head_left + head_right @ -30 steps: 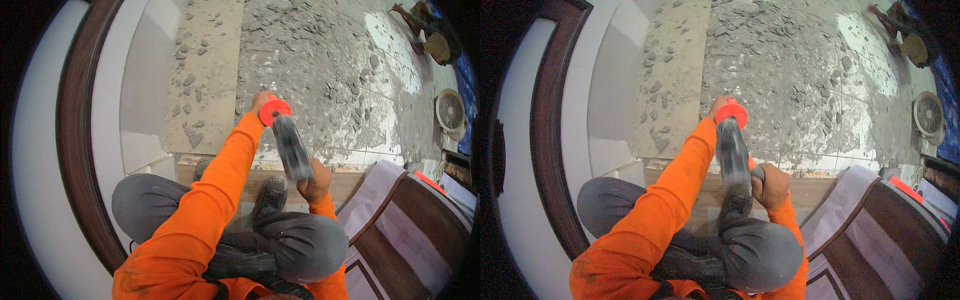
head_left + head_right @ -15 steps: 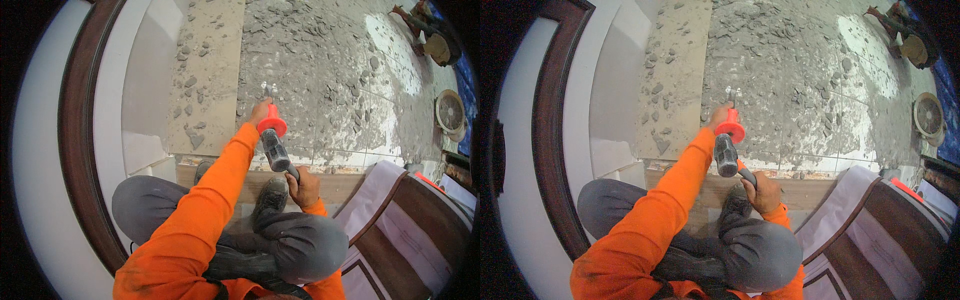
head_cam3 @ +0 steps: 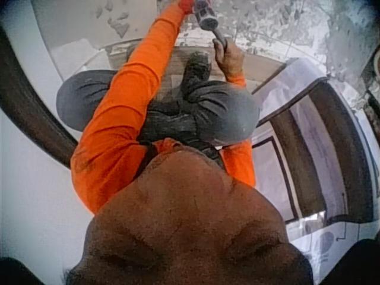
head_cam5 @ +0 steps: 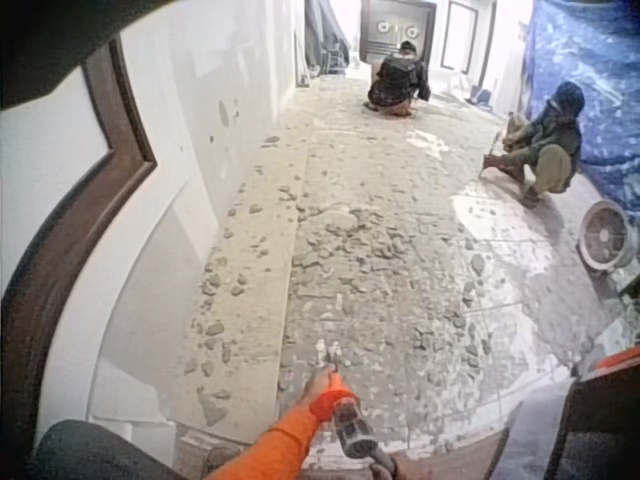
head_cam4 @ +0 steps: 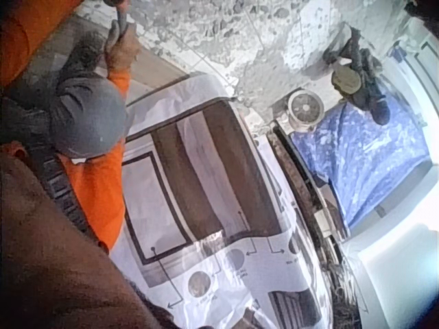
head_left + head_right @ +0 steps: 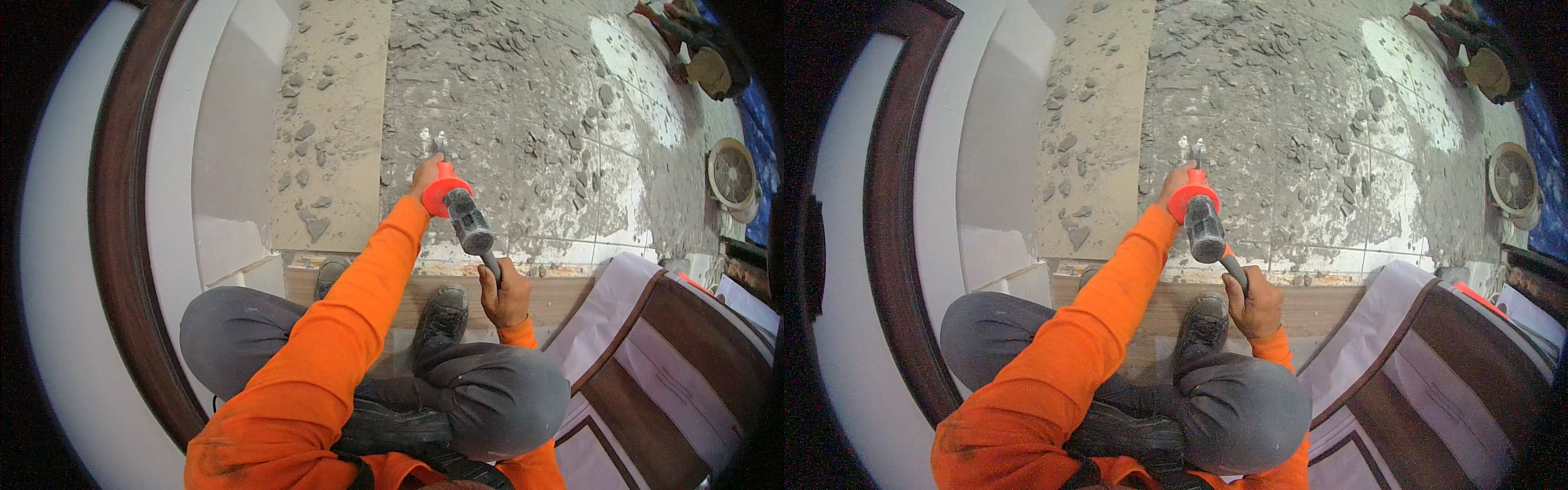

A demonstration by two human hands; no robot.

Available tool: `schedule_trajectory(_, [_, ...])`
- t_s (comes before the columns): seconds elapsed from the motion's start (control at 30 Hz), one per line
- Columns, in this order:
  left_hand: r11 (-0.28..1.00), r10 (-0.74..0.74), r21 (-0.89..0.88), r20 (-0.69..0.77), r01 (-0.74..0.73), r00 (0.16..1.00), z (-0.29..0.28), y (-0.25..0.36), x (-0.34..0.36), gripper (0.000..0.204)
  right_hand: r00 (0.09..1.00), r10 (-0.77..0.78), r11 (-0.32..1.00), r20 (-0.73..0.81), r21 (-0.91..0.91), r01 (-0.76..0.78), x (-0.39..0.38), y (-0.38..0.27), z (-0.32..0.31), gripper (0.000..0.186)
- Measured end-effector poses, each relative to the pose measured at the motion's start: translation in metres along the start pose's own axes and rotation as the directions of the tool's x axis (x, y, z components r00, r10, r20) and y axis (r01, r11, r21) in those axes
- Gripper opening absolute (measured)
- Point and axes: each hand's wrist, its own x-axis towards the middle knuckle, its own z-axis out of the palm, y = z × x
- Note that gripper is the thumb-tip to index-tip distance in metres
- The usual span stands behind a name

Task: The person uses a red suction cup and a hammer to remove tiles from a concrete floor. They attach the suction cup to a tile, then repeatedly strike the handle with the hammer to loosen and lift the tile from the surface.

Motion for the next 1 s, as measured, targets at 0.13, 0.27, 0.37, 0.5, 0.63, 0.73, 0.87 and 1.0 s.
schedule_trajectory(0.13, [0.997,0.058,0.051,-0.008,-0.057,0.998,-0.004,0.005,0.023,0.030,0.997,-0.048,0.991,0.053,-0.123,0.054,0.018,0.006,0.000,0.022])
schedule_trajectory(0.27, [0.949,0.208,0.256,-0.072,-0.184,0.975,0.009,0.012,0.021,0.028,0.991,-0.121,0.985,0.061,-0.114,0.127,0.024,-0.014,-0.018,0.023])
schedule_trajectory(0.37, [0.884,0.241,0.414,-0.005,-0.217,0.971,0.012,0.010,0.028,0.026,0.958,-0.281,0.954,0.058,-0.091,0.285,0.026,-0.018,-0.032,0.026])
schedule_trajectory(0.5, [0.974,0.145,0.174,0.011,-0.145,0.989,0.008,0.005,0.038,0.025,0.920,-0.390,0.912,-0.047,-0.161,0.378,0.033,0.031,-0.017,0.027])
schedule_trajectory(0.63, [0.926,0.234,0.338,-0.160,-0.170,0.959,-0.015,0.031,0.062,0.021,0.996,0.051,0.966,0.077,-0.256,-0.030,0.030,0.019,0.001,0.025])
schedule_trajectory(0.73, [0.937,0.222,0.294,-0.079,-0.190,0.972,-0.025,0.037,0.051,0.027,0.998,0.037,0.995,0.056,-0.092,-0.032,0.012,0.012,0.000,0.022])
schedule_trajectory(0.87, [0.999,-0.044,0.023,-0.003,0.044,0.999,0.008,0.009,0.016,0.034,1.000,-0.006,1.000,0.013,-0.002,0.006,-0.002,0.007,-0.011,0.020])
schedule_trajectory(1.0, [0.995,0.041,0.090,-0.106,-0.032,0.993,0.004,0.004,0.008,0.034,0.999,-0.020,0.998,0.030,0.058,0.018,0.005,-0.004,-0.003,0.021])
